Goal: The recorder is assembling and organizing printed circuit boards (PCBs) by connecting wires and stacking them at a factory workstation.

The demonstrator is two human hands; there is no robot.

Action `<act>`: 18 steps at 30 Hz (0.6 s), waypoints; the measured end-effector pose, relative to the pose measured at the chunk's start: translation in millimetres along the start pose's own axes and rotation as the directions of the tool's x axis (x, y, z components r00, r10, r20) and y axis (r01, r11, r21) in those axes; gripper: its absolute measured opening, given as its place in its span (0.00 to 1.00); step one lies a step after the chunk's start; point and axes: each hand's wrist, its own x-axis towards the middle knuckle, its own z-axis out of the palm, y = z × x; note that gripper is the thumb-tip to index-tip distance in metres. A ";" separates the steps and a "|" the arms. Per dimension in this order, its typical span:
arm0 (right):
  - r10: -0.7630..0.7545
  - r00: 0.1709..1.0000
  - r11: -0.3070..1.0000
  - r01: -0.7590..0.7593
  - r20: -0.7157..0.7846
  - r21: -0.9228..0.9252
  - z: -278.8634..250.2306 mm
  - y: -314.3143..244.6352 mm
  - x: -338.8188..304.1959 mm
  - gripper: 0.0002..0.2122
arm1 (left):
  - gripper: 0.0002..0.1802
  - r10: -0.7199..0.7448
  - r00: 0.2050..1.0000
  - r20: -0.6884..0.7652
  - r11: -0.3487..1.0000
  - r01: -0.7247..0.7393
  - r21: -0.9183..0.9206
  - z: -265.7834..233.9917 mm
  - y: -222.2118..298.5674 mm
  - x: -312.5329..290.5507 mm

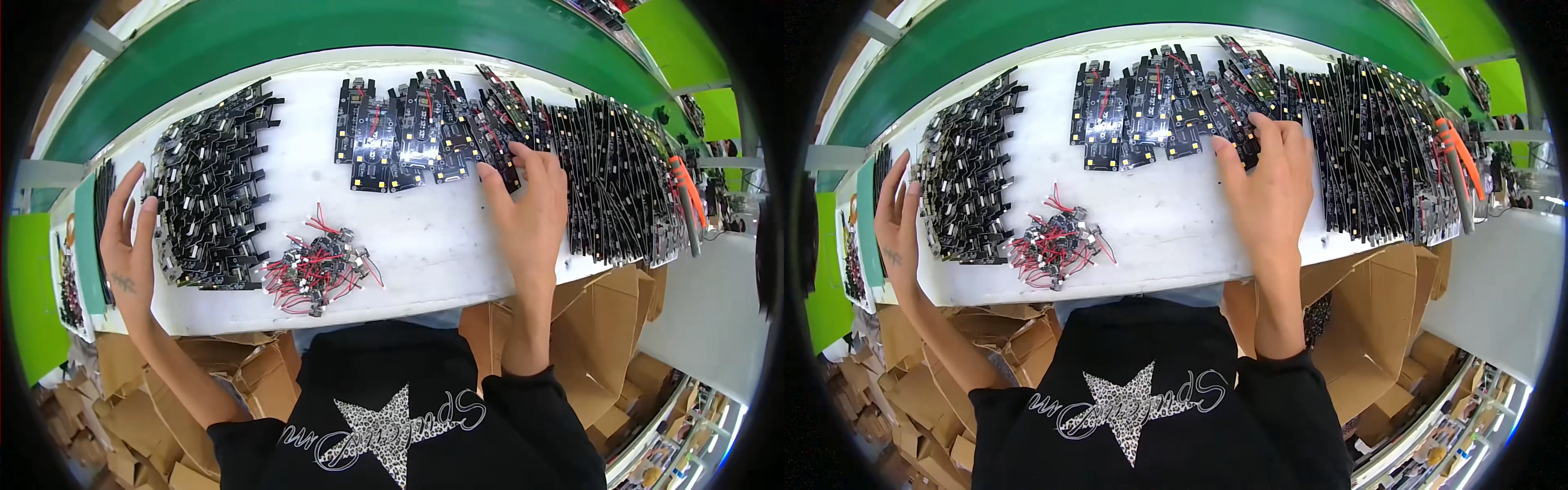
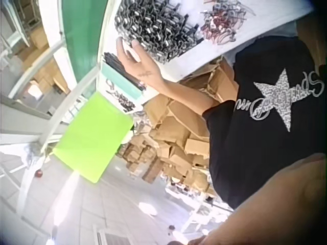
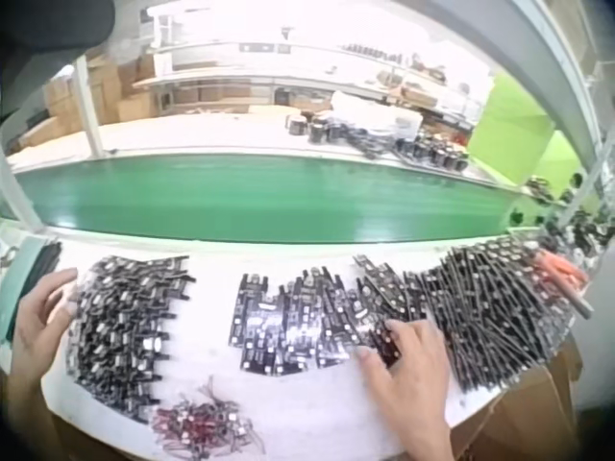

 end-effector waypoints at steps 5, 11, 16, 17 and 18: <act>0.002 0.999 0.995 -0.007 0.051 0.096 3.9 -1.4 2.6 0.18 | 0.21 -0.047 0.999 -0.013 0.996 0.046 -0.082 -11.9 -4.7 -11.3; 0.109 0.993 0.975 -0.117 0.055 0.187 -8.4 2.1 -1.9 0.16 | 0.21 0.099 0.995 -0.020 0.945 -0.101 -0.312 -5.4 -3.3 13.0; 0.129 0.990 0.972 -0.138 0.057 0.192 -9.2 -1.1 0.1 0.16 | 0.22 0.062 0.992 0.113 0.963 -0.030 -0.267 -7.8 3.3 25.6; 0.126 0.990 0.971 -0.135 0.057 0.197 -10.6 -3.3 0.3 0.16 | 0.22 0.025 0.994 0.108 0.972 0.001 -0.234 -6.3 5.9 22.4; 0.103 0.994 0.964 -0.110 0.042 0.240 -14.5 -5.7 -1.0 0.16 | 0.23 0.064 0.997 0.045 0.977 -0.054 -0.206 -2.4 7.1 20.6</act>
